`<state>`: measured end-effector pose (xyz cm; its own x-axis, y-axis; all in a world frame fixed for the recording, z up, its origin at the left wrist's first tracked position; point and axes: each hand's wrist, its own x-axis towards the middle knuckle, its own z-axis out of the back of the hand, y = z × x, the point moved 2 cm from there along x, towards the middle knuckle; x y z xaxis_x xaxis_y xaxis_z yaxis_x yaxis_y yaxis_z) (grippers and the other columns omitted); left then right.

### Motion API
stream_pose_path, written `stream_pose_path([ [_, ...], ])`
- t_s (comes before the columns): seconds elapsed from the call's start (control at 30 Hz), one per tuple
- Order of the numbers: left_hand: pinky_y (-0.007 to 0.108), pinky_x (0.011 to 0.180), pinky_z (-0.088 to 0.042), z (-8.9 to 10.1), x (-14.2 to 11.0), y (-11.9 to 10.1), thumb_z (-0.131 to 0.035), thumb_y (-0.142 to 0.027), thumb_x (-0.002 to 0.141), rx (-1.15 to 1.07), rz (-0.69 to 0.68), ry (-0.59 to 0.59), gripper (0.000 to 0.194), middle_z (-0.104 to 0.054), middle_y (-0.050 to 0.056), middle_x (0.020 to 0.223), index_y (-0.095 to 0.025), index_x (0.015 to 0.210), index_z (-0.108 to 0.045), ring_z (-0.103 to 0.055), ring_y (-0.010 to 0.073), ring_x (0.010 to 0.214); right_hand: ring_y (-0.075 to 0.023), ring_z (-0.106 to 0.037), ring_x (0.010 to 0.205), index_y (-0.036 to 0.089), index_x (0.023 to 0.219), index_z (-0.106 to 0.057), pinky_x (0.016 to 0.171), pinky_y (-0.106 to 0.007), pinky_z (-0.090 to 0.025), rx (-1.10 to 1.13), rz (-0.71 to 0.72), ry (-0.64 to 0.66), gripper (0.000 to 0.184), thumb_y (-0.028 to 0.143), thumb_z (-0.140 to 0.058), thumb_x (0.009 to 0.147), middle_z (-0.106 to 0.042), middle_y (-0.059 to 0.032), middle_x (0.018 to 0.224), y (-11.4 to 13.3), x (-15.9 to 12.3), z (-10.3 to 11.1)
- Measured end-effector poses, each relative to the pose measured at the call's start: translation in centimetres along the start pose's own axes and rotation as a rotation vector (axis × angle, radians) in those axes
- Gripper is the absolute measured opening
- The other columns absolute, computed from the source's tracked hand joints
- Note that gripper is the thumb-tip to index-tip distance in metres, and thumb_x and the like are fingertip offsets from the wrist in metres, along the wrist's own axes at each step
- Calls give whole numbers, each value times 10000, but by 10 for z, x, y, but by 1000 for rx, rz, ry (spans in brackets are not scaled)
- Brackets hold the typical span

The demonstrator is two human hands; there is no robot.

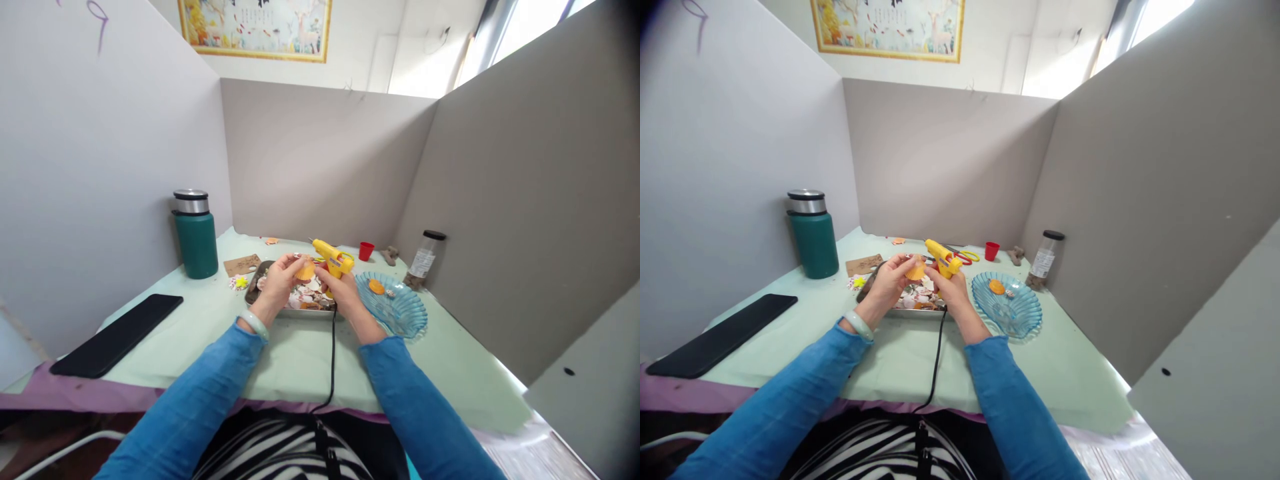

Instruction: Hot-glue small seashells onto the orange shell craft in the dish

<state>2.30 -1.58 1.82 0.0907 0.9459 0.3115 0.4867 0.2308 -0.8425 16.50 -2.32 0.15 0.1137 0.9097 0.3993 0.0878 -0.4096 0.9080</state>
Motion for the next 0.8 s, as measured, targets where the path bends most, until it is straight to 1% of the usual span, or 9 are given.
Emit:
stream_pose_path([
  [0.17,254,651,-522,-2,1,1,-833,-324,598,-53,-15,7,401,-635,8,871,-161,863,-581,-624,127,749,-92,-457,482,178,850,-649,477,-224,-398,32,-6,37,339,445,-757,672,-536,58,558,-3,-1,-1],
  [0.33,260,705,-512,0,1,2,-818,-333,614,-35,-45,-1,374,-649,14,900,-172,862,-589,-632,142,813,-93,-476,482,178,844,-638,482,-226,-405,117,-47,17,363,433,-780,630,-545,60,556,-3,-1,-3],
  [0.47,245,717,-501,-1,1,3,-817,-332,618,-38,-43,-4,361,-655,17,905,-168,865,-611,-630,130,812,-90,-484,482,177,871,-636,481,-222,-406,158,-81,6,398,413,-801,596,-564,56,576,-4,-1,-4],
  [0.57,254,712,-506,-2,0,4,-825,-326,602,-24,-21,2,378,-656,19,901,-163,869,-613,-631,132,798,-92,-476,472,171,873,-632,477,-224,-398,194,-93,-16,391,402,-795,604,-548,57,548,-4,-1,-3],
  [0.67,258,681,-506,-2,-1,7,-832,-327,591,50,-1,13,404,-663,26,880,-158,881,-608,-636,140,772,-90,-464,463,167,868,-636,477,-228,-389,211,-68,-49,369,397,-779,617,-541,60,544,-4,0,-1],
  [0.8,247,643,-505,0,0,7,-827,-350,609,164,-41,38,432,-669,31,849,-156,927,-609,-639,146,755,-87,-459,472,171,849,-642,474,-232,-382,173,14,-110,338,390,-767,625,-556,54,577,-4,2,1],
])
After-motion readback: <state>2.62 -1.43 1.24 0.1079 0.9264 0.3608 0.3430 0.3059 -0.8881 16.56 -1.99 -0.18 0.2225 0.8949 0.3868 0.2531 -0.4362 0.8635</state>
